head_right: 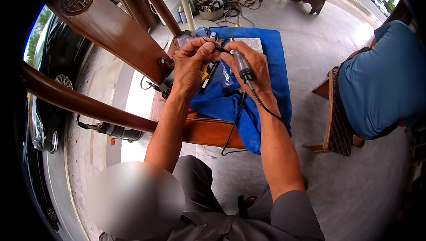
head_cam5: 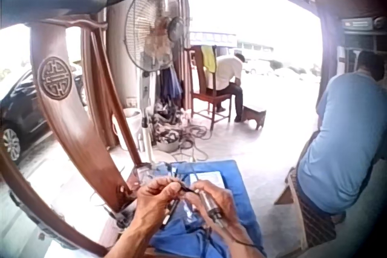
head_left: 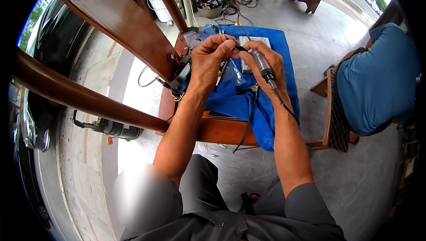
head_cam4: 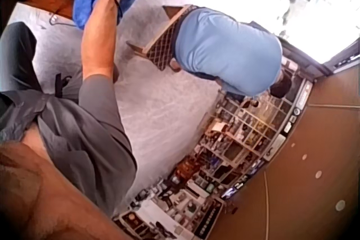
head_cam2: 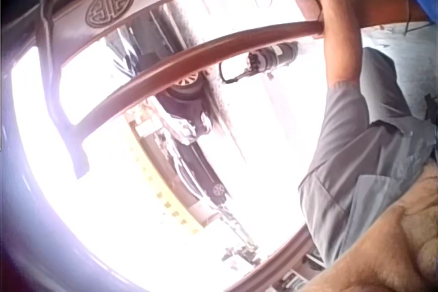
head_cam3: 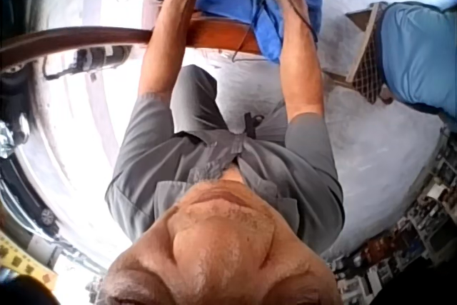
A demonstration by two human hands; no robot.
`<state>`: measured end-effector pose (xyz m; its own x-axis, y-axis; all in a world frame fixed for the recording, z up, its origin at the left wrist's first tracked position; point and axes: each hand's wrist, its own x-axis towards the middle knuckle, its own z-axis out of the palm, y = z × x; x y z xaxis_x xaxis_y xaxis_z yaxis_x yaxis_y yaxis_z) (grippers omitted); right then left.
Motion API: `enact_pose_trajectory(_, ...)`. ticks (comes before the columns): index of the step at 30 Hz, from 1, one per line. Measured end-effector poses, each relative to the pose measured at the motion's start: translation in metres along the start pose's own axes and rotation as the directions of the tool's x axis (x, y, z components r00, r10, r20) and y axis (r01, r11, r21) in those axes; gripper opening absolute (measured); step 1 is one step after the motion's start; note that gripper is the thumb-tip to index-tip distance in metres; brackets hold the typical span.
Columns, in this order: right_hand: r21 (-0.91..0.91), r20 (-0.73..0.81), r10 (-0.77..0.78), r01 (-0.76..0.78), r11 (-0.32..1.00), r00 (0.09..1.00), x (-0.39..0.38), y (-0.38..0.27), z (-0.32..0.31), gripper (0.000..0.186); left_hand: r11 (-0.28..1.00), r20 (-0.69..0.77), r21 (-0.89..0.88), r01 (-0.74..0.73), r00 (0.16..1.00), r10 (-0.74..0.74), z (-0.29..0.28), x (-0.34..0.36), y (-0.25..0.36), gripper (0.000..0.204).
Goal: The person sits on the floor and uses a screwdriver to unscrew a silver electronic device. They then use a soldering iron to work on wires and components, occasionally picking up and inspecting small parts. The person also handles a vacuum cleaner briefly before returning to the electronics repair.
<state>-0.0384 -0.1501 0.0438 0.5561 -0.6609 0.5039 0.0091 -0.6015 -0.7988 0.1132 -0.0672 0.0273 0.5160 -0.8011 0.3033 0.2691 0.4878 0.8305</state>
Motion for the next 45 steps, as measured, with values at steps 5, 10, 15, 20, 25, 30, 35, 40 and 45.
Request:
enact_pose_trajectory(5, 0.070, -0.015, -0.022, 0.023, 0.997, 1.000, 0.001, 0.005, 0.001, 0.021, 0.999, -0.014, -0.032, -0.002, 1.000, 0.002, 0.003, 0.000, 0.000, 0.018)
enact_pose_trajectory(10, 0.083, 0.046, 0.073, -0.077, 0.994, 0.996, 0.003, -0.001, -0.004, 0.023, 1.000, 0.022, -0.010, -0.005, 1.000, 0.005, 0.003, -0.001, 0.000, 0.019)
enact_pose_trajectory(15, 0.038, -0.001, 0.019, -0.019, 0.999, 1.000, 0.001, -0.003, -0.007, 0.020, 1.000, 0.017, -0.003, -0.019, 1.000, 0.019, 0.008, -0.001, -0.002, 0.019)
enact_pose_trajectory(20, -0.120, -0.210, 0.006, -0.032, 0.992, 0.978, 0.007, 0.020, -0.023, 0.025, 0.987, 0.053, 0.157, -0.021, 0.999, 0.013, 0.012, -0.002, -0.004, 0.037)
enact_pose_trajectory(25, -0.226, -0.413, 0.073, -0.180, 0.957, 0.908, 0.012, 0.044, -0.034, 0.026, 0.826, 0.077, 0.563, -0.030, 0.997, -0.016, 0.000, 0.002, -0.026, 0.052)
enact_pose_trajectory(30, -0.386, -0.349, 0.042, -0.184, 0.904, 0.936, 0.012, 0.077, -0.036, 0.028, 0.689, 0.107, 0.725, 0.002, 0.987, -0.116, 0.002, 0.002, -0.041, 0.068)
enact_pose_trajectory(35, -0.333, -0.364, 0.102, -0.231, 0.914, 0.926, 0.012, 0.083, -0.031, 0.028, 0.788, 0.048, 0.586, 0.187, 0.963, -0.265, 0.003, 0.002, -0.037, 0.073)
enact_pose_trajectory(40, -0.264, -0.391, 0.144, -0.260, 0.929, 0.909, 0.013, 0.084, -0.029, 0.029, 0.888, 0.056, 0.346, 0.303, 0.938, -0.342, -0.005, 0.005, -0.038, 0.080)
enact_pose_trajectory(45, -0.204, -0.467, 0.155, -0.276, 0.939, 0.871, 0.014, 0.083, -0.028, 0.031, 0.901, 0.065, 0.337, 0.273, 0.948, -0.311, -0.006, 0.007, -0.041, 0.085)
